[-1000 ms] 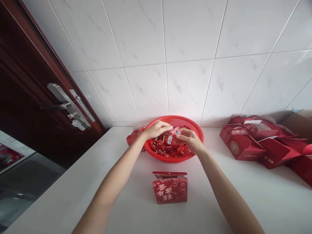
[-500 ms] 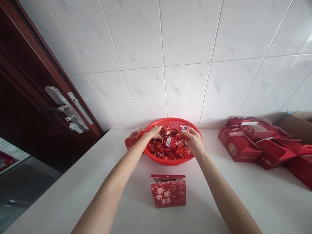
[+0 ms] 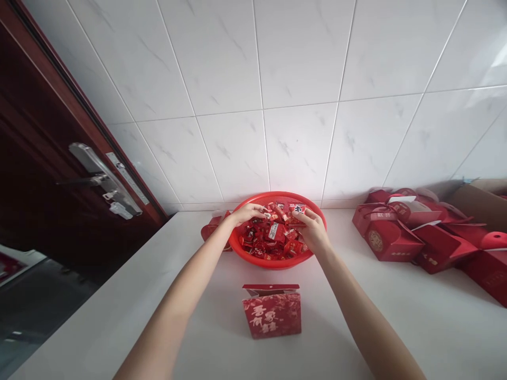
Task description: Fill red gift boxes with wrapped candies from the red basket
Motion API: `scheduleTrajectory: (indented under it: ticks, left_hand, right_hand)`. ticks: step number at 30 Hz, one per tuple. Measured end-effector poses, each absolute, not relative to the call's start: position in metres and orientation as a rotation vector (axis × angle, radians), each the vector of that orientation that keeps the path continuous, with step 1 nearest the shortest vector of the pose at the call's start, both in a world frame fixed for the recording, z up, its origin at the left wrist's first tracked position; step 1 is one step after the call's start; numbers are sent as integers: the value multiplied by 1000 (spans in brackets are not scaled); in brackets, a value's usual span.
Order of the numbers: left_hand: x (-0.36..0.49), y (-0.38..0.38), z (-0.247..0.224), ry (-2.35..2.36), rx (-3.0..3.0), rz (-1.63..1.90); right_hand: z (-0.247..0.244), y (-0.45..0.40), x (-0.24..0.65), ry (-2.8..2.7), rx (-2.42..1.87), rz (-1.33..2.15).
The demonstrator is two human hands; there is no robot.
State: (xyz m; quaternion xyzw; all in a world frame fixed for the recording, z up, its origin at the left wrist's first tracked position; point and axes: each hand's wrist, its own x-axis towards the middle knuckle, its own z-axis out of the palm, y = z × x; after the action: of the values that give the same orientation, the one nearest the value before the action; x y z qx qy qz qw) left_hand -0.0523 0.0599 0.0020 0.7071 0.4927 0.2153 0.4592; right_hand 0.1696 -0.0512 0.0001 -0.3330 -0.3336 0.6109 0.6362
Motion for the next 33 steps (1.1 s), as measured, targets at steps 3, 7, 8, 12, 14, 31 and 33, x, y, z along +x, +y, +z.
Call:
scheduleTrajectory:
  ticks: [3,7,8,12,14,31,33]
  left_hand:
    - [-50,52,7,1056,1603,660]
    - [-49,43,10,979,1505,717]
    - [-49,41,10,971,1495,740]
    - [-49,34,9,946,1486,854]
    - [-47,29,9,943,1505,905]
    - [-15,-14,21,856,1623,930]
    - [-14,-18,17,836,1625,888]
  right_hand:
    - [-1,-50,170,-748,-749,1390]
    - [-4,-47,170,-767,-752,1371]
    - [-5,-46,171,-778,-754,1372]
    - [-7,-45,172,-833,-748,1401]
    - [-7,-45,172,-866,-743,1422]
    - [-6,-48,168,-906,-725,1393]
    - [-5,-49,168,-889,-734,1382]
